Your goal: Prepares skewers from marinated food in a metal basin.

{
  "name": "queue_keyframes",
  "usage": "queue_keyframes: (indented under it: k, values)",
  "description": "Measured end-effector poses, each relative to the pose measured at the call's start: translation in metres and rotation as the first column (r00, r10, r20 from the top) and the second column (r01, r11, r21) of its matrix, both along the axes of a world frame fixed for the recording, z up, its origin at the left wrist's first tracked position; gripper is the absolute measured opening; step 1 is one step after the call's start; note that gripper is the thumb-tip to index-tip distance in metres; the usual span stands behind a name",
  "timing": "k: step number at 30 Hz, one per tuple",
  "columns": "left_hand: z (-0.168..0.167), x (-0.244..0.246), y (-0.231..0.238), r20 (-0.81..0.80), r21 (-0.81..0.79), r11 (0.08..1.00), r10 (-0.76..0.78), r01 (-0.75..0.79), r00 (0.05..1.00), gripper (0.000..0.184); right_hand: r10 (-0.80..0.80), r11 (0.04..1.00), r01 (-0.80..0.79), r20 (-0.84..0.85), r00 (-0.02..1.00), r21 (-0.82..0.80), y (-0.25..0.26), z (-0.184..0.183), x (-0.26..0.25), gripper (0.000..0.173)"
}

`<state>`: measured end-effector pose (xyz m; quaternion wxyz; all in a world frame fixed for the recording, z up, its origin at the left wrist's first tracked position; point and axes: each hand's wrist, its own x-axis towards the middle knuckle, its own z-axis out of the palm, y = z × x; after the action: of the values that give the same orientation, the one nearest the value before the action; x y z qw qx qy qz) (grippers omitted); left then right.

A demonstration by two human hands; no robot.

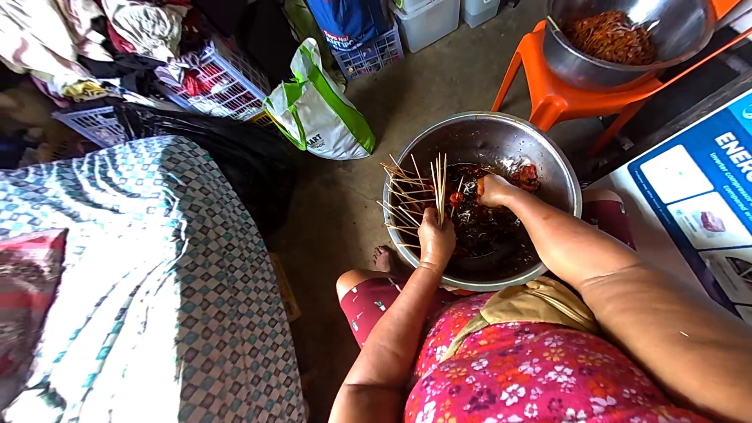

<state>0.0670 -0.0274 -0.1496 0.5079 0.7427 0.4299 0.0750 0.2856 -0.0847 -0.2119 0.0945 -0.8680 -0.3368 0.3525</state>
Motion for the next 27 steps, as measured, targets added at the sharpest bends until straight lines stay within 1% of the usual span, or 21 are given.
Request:
queue_keyframes:
  k: [1,2,3,4,5,6,7,8,9,14,16,23,27]
  values:
    - [-0.001,0.000,0.000,0.001,-0.003,1.000,-0.004,0.004,1.000,0.022,-0.060,0.991,0.066,-0.053,0.997,0.118,-0.002,-0.007,0.006,0.027]
    - [-0.002,0.000,0.000,0.006,-0.003,1.000,-0.008,0.008,1.000,0.022,-0.141,0.955,0.173,-0.142,0.980,0.241,-0.003,-0.009,0.009,0.025]
    - [-0.003,-0.001,0.000,0.016,-0.006,1.000,-0.012,0.012,1.000,0.022,-0.230,0.893,0.315,-0.278,0.933,0.320,-0.004,-0.002,0.008,0.023]
    - [-0.003,-0.001,0.000,0.028,-0.010,1.000,-0.019,0.019,0.999,0.022,-0.303,0.811,0.480,-0.460,0.834,0.335,-0.003,0.013,0.003,0.022]
    - [-0.002,-0.001,0.001,0.036,-0.012,1.000,-0.028,0.028,0.999,0.023,-0.347,0.713,0.632,-0.630,0.694,0.304,-0.002,0.025,-0.001,0.024]
    - [-0.001,-0.001,0.001,0.044,-0.015,0.999,-0.036,0.037,0.998,0.023,-0.357,0.619,0.743,-0.751,0.555,0.254,-0.001,0.033,-0.003,0.023]
    - [-0.001,0.000,0.001,0.053,-0.022,0.999,-0.043,0.044,0.998,0.023,-0.340,0.549,0.809,-0.828,0.445,0.210,0.000,0.036,-0.003,0.022]
    - [-0.001,0.000,0.001,0.063,-0.027,0.998,-0.047,0.049,0.997,0.024,-0.314,0.507,0.842,-0.871,0.379,0.183,-0.001,0.039,-0.003,0.021]
    - [0.000,0.000,0.000,0.073,-0.030,0.998,-0.049,0.051,0.996,0.025,-0.291,0.489,0.855,-0.891,0.348,0.174,-0.001,0.040,-0.004,0.020]
    - [0.001,-0.001,0.000,0.088,-0.038,0.997,-0.065,0.068,0.994,0.023,-0.245,0.486,0.851,-0.903,0.354,0.201,-0.003,0.045,-0.006,0.024]
    - [0.001,-0.001,0.000,0.084,-0.042,0.996,-0.070,0.073,0.994,0.024,-0.251,0.472,0.862,-0.909,0.333,0.186,-0.003,0.046,-0.007,0.020]
    - [0.000,-0.002,-0.001,0.094,-0.050,0.995,-0.087,0.092,0.992,0.024,-0.267,0.401,0.904,-0.925,0.271,0.149,-0.003,0.049,-0.006,0.020]
    - [0.000,-0.002,-0.001,0.090,-0.027,0.996,-0.083,0.086,0.992,0.022,-0.236,0.432,0.890,-0.934,0.268,0.146,-0.005,0.049,-0.011,0.015]
